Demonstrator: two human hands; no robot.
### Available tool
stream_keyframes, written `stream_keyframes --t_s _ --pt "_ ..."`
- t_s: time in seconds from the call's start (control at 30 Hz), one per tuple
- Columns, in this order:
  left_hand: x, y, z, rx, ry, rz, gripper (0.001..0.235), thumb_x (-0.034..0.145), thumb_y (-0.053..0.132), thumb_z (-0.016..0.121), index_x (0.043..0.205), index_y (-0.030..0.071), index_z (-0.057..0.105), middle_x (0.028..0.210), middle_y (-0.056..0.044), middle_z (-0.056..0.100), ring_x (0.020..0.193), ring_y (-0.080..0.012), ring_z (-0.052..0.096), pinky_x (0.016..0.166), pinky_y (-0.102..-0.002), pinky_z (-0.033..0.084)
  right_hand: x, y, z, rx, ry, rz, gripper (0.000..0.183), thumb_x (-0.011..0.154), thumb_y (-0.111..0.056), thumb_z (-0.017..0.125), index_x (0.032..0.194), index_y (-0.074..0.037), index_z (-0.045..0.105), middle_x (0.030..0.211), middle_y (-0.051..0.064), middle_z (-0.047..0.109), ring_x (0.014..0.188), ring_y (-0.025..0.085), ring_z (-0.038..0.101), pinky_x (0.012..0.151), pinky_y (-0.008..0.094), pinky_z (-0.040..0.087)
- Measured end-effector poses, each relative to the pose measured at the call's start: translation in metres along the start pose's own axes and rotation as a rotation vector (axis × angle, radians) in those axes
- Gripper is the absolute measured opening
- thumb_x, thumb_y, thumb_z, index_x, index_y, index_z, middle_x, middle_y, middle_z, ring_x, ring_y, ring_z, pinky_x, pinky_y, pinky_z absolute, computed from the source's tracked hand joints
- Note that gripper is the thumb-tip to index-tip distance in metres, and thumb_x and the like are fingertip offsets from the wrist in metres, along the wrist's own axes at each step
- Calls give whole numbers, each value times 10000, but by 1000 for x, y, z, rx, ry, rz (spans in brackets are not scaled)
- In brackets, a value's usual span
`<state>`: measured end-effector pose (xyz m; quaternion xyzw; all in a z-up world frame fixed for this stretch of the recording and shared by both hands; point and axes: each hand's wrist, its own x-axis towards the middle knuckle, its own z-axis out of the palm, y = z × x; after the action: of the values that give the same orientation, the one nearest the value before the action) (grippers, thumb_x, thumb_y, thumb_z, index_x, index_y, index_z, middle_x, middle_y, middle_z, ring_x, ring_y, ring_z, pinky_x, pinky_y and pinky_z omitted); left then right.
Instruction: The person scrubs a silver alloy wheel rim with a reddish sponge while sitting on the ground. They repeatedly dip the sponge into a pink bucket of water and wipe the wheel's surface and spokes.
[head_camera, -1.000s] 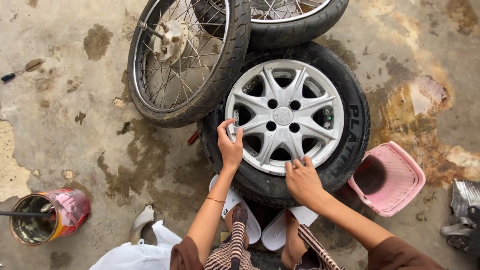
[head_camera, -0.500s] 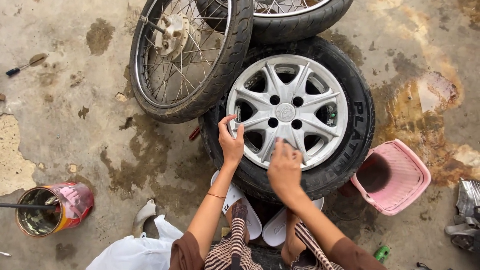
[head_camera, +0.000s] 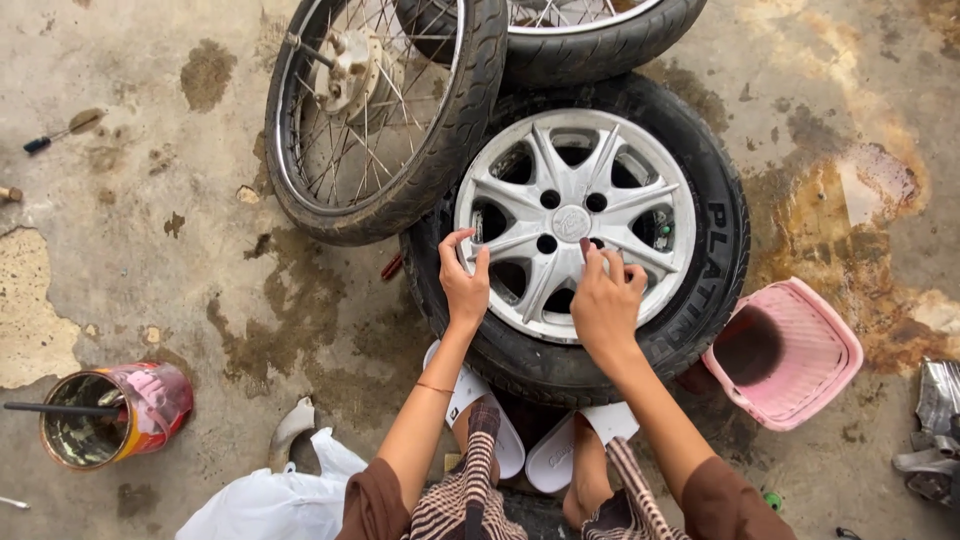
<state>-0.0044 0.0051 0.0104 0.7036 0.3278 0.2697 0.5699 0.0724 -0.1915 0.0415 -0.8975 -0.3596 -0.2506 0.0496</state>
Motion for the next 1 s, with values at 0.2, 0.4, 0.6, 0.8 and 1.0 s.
stream_keyframes --t_s 0.2,0.4,0.6,0.8,1.0 --pt "-1 5 -2 0 -11 -15 315 973 160 645 1254 99 516 1294 -118 603 1403 -349 461 1197 -518 303 -44 -61 18 17 -44 -117 407 867 -18 500 1256 24 611 1227 261 661 1206 312 583 1050 504 367" --pt "-2 10 -3 7 -40 -33 322 995 173 617 1285 102 497 1326 -129 568 1411 -378 433 1189 -565 298 -61 -83 -37 25 -67 -216 312 923 4 453 1192 44 607 1218 293 649 1172 314 596 1069 495 347" --pt "-2 9 -1 3 -5 22 343 972 270 603 1259 91 548 1260 -94 606 1207 -283 597 1036 -434 469 -93 -64 -26 71 -261 -291 487 958 -133 418 1410 2 538 1420 145 595 1261 240 541 1018 442 387" --pt "-2 20 -3 -22 10 -33 309 930 212 621 1211 94 568 1243 -85 634 1196 -258 606 1043 -401 463 -70 -58 -42 135 -268 -269 391 976 -164 510 1294 53 580 1079 81 626 969 260 572 926 426 418" --pt "-2 13 -2 -3 19 26 299 933 212 615 1201 88 572 1226 -95 644 1181 -270 616 1047 -414 462 -77 -49 -27 97 -348 -251 486 877 -5 493 1356 9 575 913 19 557 844 263 527 854 420 408"
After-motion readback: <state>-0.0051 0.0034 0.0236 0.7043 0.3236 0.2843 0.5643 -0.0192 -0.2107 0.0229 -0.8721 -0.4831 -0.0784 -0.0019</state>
